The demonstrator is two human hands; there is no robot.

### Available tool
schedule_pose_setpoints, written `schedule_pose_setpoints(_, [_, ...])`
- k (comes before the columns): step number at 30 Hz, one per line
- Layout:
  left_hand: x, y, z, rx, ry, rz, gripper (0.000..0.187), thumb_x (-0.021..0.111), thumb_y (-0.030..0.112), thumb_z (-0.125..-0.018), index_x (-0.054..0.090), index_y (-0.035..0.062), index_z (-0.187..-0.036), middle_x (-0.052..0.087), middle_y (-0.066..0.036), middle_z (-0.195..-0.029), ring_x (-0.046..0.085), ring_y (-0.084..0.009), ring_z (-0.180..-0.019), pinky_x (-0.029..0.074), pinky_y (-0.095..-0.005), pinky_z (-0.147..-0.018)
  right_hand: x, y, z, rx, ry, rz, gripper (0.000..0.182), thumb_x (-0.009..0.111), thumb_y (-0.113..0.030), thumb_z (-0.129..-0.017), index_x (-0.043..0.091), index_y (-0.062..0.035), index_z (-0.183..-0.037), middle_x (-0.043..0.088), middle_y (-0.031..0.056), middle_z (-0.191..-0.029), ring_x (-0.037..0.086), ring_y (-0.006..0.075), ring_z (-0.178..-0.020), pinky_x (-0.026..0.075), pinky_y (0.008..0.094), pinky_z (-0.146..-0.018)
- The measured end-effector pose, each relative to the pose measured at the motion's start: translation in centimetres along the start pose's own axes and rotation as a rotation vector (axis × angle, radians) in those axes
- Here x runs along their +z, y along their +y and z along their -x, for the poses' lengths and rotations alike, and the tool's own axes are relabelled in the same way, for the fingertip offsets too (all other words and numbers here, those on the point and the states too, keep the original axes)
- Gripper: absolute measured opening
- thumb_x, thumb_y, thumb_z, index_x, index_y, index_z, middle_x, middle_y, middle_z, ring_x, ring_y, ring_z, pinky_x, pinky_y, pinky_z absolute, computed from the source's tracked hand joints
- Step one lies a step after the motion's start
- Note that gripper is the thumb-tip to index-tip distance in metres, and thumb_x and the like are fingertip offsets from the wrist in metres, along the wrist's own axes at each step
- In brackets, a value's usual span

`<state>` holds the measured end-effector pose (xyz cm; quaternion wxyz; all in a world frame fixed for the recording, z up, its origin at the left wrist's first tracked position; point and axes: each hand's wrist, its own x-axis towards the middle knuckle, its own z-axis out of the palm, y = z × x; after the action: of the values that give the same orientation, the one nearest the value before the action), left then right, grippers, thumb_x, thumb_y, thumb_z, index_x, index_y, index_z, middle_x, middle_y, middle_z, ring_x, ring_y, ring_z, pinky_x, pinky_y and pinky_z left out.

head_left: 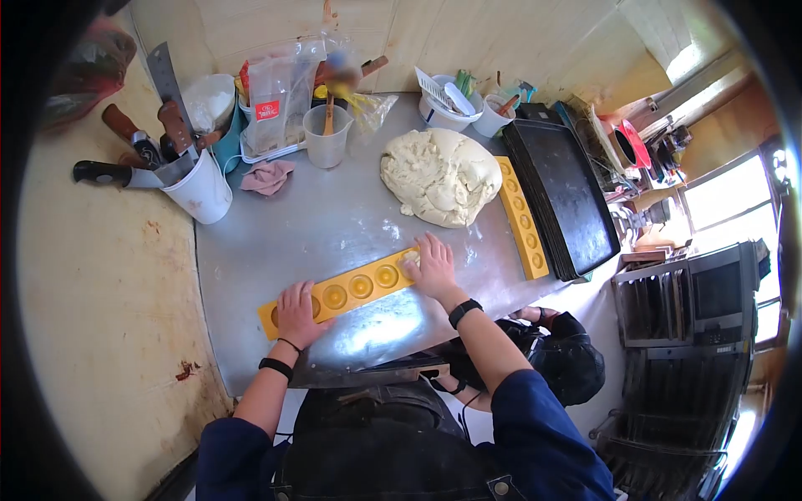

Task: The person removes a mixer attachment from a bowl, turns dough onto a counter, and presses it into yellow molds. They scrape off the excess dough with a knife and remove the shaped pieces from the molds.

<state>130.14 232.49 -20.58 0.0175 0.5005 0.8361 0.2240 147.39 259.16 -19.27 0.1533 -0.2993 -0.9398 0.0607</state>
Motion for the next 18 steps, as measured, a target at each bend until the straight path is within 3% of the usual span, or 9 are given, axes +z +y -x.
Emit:
schedule_pose_setpoints(1, [-0.3, 0.3, -0.1, 0.004, 0.006, -0.010, 0.080, 0.077, 0.043, -0.061, 0.043, 0.0082, -0.124, 0.048, -0.012, -0.119, 0.044, -0.0303, -0.112, 0.030, -0.0483, -0.098, -0.2, 0.2, -0.5, -0.001, 0.010, -0.007, 0.046, 0.059, -0.033, -0.085, 0.051, -0.0036, -0.119, 0.044, 0.0188, -0.129, 0.043, 0.0347, -0.118, 0.032, 0.0446, -0.102])
schedule_pose_setpoints(3, [-2.3, 2.6, -0.5, 0.051, 0.177, 0.101, 0.061, 0.074, 0.034, -0.068, 0.049, 0.0086, -0.118, 0.054, -0.012, -0.111, 0.050, -0.0296, -0.104, 0.037, -0.0461, -0.091, -2.3, -0.2, -3.4, 0.115, 0.143, -0.422, 0.045, 0.057, -0.029, -0.087, 0.049, -0.0026, -0.123, 0.046, 0.0197, -0.127, 0.046, 0.0333, -0.117, 0.035, 0.0419, -0.100])
schedule_pose_setpoints(4, [-2.9, 4.2, -0.5, 0.052, 0.172, 0.090, 0.061, 0.074, 0.034, -0.068, 0.049, 0.0086, -0.118, 0.054, -0.012, -0.111, 0.050, -0.0296, -0.104, 0.037, -0.0461, -0.091, -3.6, -0.9, -4.9, 0.119, 0.213, -0.569, 0.039, 0.056, -0.026, -0.088, 0.052, -0.0017, -0.119, 0.052, 0.0185, -0.118, 0.051, 0.0305, -0.107, 0.040, 0.0388, -0.092])
schedule_pose_setpoints(5, [-3.3, 6.1, -0.7, 0.092, 0.142, 0.245, 0.049, 0.072, 0.028, -0.071, 0.053, 0.0084, -0.111, 0.058, -0.010, -0.103, 0.053, -0.0287, -0.097, 0.040, -0.0436, -0.085, -5.0, -1.8, -6.6, 0.122, 0.286, -0.716, 0.033, 0.055, -0.023, -0.090, 0.054, -0.0008, -0.114, 0.058, 0.0172, -0.108, 0.057, 0.0277, -0.098, 0.045, 0.0357, -0.085])
schedule_pose_setpoints(7, [-6.1, 11.6, -1.5, 0.187, 0.155, 0.461, 0.019, 0.067, 0.015, -0.076, 0.061, 0.0077, -0.092, 0.062, -0.006, -0.079, 0.059, -0.0263, -0.076, 0.045, -0.0367, -0.069, -7.7, -2.8, -9.8, 0.301, 0.114, -1.188, 0.020, 0.051, -0.016, -0.091, 0.059, 0.0001, -0.101, 0.062, 0.0091, -0.078, 0.060, 0.0192, -0.073, 0.046, 0.0285, -0.067])
schedule_pose_setpoints(9, [-8.5, 16.1, -2.1, 0.243, 0.159, 0.514, 0.016, 0.068, 0.013, -0.075, 0.061, 0.0072, -0.088, 0.060, -0.007, -0.076, 0.057, -0.0272, -0.074, 0.044, -0.0371, -0.068, -11.2, -5.5, -11.3, 0.413, 0.201, -1.550, 0.019, 0.049, -0.016, -0.092, 0.060, -0.0013, -0.088, 0.055, 0.0011, -0.062, 0.053, 0.0128, -0.057, 0.040, 0.0245, -0.054])
schedule_pose_setpoints(12, [-10.8, 21.5, -2.9, 0.229, 0.317, 0.563, 0.014, 0.068, 0.010, -0.075, 0.061, 0.0070, -0.087, 0.060, -0.007, -0.077, 0.056, -0.0278, -0.074, 0.044, -0.0380, -0.068, -13.4, -6.9, -12.5, 0.503, 0.005, -1.871, 0.024, 0.047, -0.025, -0.094, 0.060, -0.0067, -0.085, 0.055, 0.0002, -0.066, 0.054, 0.0137, -0.063, 0.043, 0.0256, -0.063])
schedule_pose_setpoints(18, [-13.3, 24.5, -3.2, 0.282, 0.424, 0.410, 0.019, 0.072, 0.015, -0.071, 0.059, 0.0071, -0.083, 0.060, -0.007, -0.082, 0.054, -0.0280, -0.079, 0.043, -0.0389, -0.070, -15.8, -10.0, -10.9, 0.435, -0.077, -1.672, 0.025, 0.050, -0.029, -0.092, 0.058, -0.0086, -0.081, 0.054, -0.0017, -0.063, 0.053, 0.0123, -0.057, 0.040, 0.0254, -0.055])
